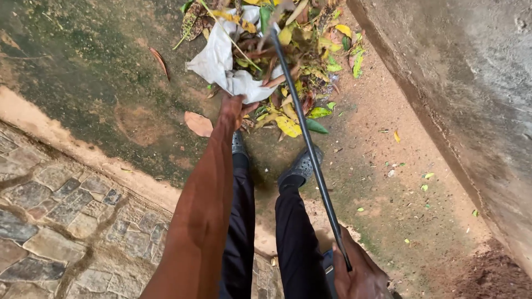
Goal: Picking up leaves and placing them into a bag.
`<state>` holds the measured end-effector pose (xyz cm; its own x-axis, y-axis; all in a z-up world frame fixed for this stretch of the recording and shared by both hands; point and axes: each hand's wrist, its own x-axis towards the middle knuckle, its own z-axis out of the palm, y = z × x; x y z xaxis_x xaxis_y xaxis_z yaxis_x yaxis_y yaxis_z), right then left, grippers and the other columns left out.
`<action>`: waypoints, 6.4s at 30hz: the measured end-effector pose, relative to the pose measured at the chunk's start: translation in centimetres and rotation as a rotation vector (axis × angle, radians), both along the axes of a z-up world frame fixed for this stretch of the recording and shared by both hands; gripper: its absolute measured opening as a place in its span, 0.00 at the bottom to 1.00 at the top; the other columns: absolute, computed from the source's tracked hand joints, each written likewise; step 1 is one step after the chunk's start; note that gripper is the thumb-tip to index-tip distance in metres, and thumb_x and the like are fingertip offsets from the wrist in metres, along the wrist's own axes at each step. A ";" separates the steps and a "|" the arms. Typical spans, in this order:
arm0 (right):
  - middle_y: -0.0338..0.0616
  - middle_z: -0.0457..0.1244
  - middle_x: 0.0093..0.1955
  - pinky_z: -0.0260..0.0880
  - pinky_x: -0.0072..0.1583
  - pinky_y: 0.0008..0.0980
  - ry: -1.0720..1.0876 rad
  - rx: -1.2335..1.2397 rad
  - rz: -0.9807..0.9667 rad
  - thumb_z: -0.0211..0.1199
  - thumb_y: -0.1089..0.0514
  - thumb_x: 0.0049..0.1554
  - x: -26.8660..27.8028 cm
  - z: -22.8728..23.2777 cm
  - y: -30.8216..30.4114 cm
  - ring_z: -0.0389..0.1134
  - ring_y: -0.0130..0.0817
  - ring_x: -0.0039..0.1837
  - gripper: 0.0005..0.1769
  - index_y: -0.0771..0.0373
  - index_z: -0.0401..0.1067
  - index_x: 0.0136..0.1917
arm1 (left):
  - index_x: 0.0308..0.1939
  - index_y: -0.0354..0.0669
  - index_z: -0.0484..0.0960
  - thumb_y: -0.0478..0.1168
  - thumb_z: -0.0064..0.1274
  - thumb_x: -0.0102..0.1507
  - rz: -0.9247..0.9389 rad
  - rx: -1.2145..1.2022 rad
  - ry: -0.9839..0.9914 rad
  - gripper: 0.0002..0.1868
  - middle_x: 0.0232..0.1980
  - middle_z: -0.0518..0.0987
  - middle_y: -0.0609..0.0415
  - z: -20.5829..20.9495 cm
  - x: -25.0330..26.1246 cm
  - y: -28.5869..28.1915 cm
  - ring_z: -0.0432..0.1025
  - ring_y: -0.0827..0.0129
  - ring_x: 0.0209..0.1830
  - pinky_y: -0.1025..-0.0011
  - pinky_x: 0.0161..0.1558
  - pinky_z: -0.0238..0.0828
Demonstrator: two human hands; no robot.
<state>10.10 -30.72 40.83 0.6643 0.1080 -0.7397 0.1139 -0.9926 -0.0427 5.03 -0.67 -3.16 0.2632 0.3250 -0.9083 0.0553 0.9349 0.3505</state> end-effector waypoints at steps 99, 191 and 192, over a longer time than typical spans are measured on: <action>0.31 0.49 0.24 0.48 0.21 0.21 0.668 0.287 -0.740 0.51 0.52 0.63 1.9 -5.6 12.6 0.47 0.20 0.22 0.32 0.33 0.58 0.80 | 0.79 0.57 0.48 0.54 0.52 0.64 -0.320 -0.093 0.173 0.43 0.78 0.59 0.44 1.7 -2.8 -2.1 0.59 0.39 0.73 0.28 0.57 0.69; 0.35 0.43 0.25 0.48 0.33 0.34 0.493 0.031 -0.359 0.45 0.36 0.69 0.6 -10.8 -2.4 0.43 0.29 0.28 0.34 0.60 0.55 0.29 | 0.71 0.45 0.61 0.40 0.40 0.73 -0.428 0.068 0.282 0.22 0.56 0.81 0.41 -1.3 -1.3 1.0 0.82 0.52 0.40 0.50 0.43 0.86; 0.35 0.45 0.25 0.49 0.33 0.33 0.457 0.036 -0.319 0.45 0.36 0.69 0.5 -10.6 -2.1 0.44 0.29 0.29 0.34 0.61 0.56 0.29 | 0.71 0.51 0.58 0.41 0.38 0.71 -0.435 0.078 0.355 0.23 0.55 0.81 0.44 0.6 -0.8 1.4 0.82 0.53 0.40 0.52 0.43 0.85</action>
<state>10.56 -32.80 30.20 0.2804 -0.0156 -0.9598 -0.2303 -0.9717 -0.0515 4.27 0.69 -2.53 0.0705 0.3244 -0.9433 0.5564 0.7721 0.3071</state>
